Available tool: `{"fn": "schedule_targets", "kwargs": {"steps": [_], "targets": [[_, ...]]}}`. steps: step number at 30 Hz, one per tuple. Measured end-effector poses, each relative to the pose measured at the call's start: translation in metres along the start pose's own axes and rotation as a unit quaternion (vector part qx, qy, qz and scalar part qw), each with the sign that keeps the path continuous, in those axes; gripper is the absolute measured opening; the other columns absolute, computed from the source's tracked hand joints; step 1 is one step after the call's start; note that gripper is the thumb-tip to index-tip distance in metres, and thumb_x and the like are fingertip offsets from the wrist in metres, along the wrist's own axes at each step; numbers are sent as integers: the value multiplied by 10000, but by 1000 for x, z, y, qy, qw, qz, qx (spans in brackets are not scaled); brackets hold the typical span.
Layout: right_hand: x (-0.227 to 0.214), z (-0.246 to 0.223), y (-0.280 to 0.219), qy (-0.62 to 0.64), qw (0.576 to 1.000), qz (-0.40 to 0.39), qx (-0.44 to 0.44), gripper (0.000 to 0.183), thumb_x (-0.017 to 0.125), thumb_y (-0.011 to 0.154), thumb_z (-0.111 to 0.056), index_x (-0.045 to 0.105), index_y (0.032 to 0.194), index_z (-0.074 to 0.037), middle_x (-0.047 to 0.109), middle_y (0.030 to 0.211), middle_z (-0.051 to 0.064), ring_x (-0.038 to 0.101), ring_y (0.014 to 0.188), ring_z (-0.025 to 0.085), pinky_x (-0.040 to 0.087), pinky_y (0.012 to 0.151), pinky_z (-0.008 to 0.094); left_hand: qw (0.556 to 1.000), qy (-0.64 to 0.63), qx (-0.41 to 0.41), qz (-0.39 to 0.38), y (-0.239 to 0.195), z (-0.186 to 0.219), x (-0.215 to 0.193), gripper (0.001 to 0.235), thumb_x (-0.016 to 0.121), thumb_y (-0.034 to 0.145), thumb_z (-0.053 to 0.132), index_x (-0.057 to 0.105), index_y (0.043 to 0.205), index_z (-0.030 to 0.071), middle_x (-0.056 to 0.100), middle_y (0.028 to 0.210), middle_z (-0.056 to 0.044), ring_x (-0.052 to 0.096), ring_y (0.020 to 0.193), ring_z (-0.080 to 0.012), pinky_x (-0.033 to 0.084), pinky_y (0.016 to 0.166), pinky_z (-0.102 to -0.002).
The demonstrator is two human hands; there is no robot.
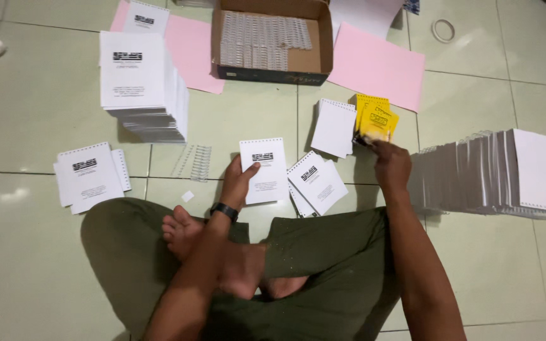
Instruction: The person sits on the floor and assembles spiral-bound notebooks by hand. They pick up stacks of paper, align them, insert spiral bindings, and place the finished notebooks into a pile.
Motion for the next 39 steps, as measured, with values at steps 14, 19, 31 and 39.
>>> {"fn": "schedule_targets", "kwargs": {"steps": [14, 19, 31, 39], "targets": [[-12, -259, -69, 154, 950, 85, -257, 428, 457, 1011, -32, 677, 1367, -122, 679, 1363, 81, 613, 1193, 313, 462, 910, 396, 999, 10, 32, 23, 17, -49, -10, 285, 678, 976, 79, 604, 1248, 36, 673, 1161, -124, 606, 1128, -235, 462, 1049, -420], [-7, -263, -69, 125, 953, 24, -274, 495, 457, 1003, -28, 574, 1475, -120, 624, 1436, 77, 584, 1221, 298, 402, 944, 416, 998, -35, -25, 40, -2, -8, 0, 252, 604, 1060, 254, 633, 1214, 57, 700, 1096, -123, 644, 1043, -234, 465, 996, -420], [17, -168, -14, 142, 976, -104, -125, 448, 551, 1050, -206, 537, 1421, 46, 620, 1291, 315, 568, 1202, 498, 387, 1039, 544, 999, -14, 19, 48, 16, -42, -11, 271, 694, 985, 125, 607, 1212, 5, 635, 1075, -106, 594, 1017, -217, 481, 960, -383], [88, -52, 1, -82, 962, -150, -211, 606, 563, 888, -20, 528, 1491, 17, 599, 1452, 246, 543, 1380, 413, 466, 1107, 490, 998, -44, 8, 41, 32, -54, -13, 309, 678, 1009, 102, 585, 1294, 28, 672, 1170, -97, 619, 1052, -178, 496, 992, -381]]}}
Point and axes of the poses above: each hand's wrist, its own y-axis towards the middle knuckle, its own x-axis out of the palm, z = x × y, the point moved 3 cm from there along y, towards the middle knuckle
